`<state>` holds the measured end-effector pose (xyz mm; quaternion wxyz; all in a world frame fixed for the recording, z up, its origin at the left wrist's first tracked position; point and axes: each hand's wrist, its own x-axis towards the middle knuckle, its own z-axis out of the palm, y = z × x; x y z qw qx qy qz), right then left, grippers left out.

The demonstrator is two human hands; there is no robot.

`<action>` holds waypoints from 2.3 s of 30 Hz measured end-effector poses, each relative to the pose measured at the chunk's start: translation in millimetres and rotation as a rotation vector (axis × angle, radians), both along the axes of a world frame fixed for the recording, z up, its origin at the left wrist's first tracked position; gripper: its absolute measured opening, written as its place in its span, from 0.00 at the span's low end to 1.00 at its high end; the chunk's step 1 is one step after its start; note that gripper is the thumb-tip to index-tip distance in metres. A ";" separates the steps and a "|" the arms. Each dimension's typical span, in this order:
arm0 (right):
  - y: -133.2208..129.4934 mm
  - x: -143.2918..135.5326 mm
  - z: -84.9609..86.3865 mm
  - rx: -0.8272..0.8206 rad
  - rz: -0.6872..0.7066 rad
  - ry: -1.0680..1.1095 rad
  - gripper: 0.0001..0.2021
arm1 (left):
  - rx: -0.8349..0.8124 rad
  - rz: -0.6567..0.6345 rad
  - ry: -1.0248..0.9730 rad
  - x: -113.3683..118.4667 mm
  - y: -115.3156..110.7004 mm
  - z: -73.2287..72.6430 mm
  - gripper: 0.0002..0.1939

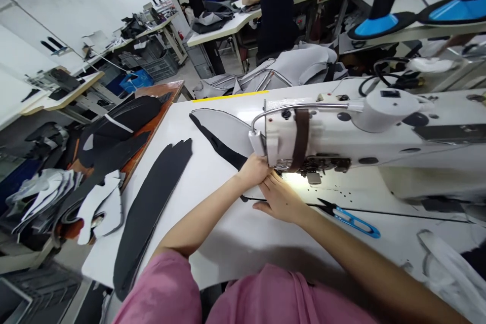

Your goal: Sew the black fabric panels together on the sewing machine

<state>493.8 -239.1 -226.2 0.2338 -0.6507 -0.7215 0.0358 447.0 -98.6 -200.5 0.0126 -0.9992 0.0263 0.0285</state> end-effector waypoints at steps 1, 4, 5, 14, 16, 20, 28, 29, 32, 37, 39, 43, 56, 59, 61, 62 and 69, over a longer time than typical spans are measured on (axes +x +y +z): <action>-1.6 -1.3 -1.4 -0.003 -0.007 -0.010 0.30 | -0.015 -0.021 -0.013 -3.7 -0.7 3.9 0.13; -8.1 -5.7 -10.0 0.048 -0.021 -0.095 0.26 | -0.058 0.018 -0.131 -35.2 14.8 24.2 0.14; -7.7 -5.8 -13.0 0.108 -0.004 -0.131 0.26 | -0.059 0.112 -0.194 -54.9 28.9 32.8 0.15; 99.5 -36.8 47.1 0.464 -0.009 -0.041 0.27 | 0.246 1.639 -0.175 -368.5 175.5 81.3 0.17; 140.5 -28.8 54.7 0.482 -0.225 -0.053 0.28 | 0.190 1.672 -0.069 -406.1 187.7 76.1 0.21; 207.5 16.7 36.7 0.579 -0.586 0.014 0.36 | 0.077 1.594 -0.025 -436.3 192.6 61.8 0.28; 183.6 -40.8 88.8 0.595 -0.293 -0.104 0.08 | 0.094 1.582 -0.126 -450.4 194.9 74.8 0.25; 178.5 -52.1 100.3 0.672 -0.246 -0.114 0.07 | 0.109 1.611 -0.132 -450.6 194.2 81.1 0.24; 163.7 -56.2 106.9 0.652 -0.087 -0.159 0.13 | 0.219 1.709 -0.156 -443.8 183.6 105.0 0.22; 108.2 -21.4 45.2 0.250 0.032 -0.425 0.26 | 0.636 1.573 -0.334 -388.0 140.3 140.4 0.20; 78.1 -21.0 27.5 0.218 0.188 -0.467 0.27 | 0.600 1.395 -0.326 -347.2 118.6 142.5 0.19; 36.5 -33.5 24.9 0.184 0.267 -0.448 0.14 | 0.251 1.014 -0.160 -245.6 70.1 116.3 0.18; -48.5 -23.4 -6.4 0.196 -0.168 -0.335 0.14 | -0.134 0.672 -0.113 -42.5 -47.1 21.6 0.23; -46.5 -23.2 -1.5 0.155 -0.253 -0.314 0.14 | -0.102 0.690 -0.127 -27.6 -45.4 16.4 0.20; -42.3 -21.4 2.1 0.133 -0.308 -0.320 0.13 | -0.100 0.682 -0.131 -19.3 -41.7 12.1 0.17; -40.5 -20.3 3.3 0.122 -0.333 -0.327 0.12 | -0.106 0.677 -0.129 -15.7 -39.8 9.8 0.15; -41.1 -18.0 3.9 0.092 -0.435 -0.360 0.10 | -0.171 0.652 -0.097 -2.0 -42.1 -2.9 0.10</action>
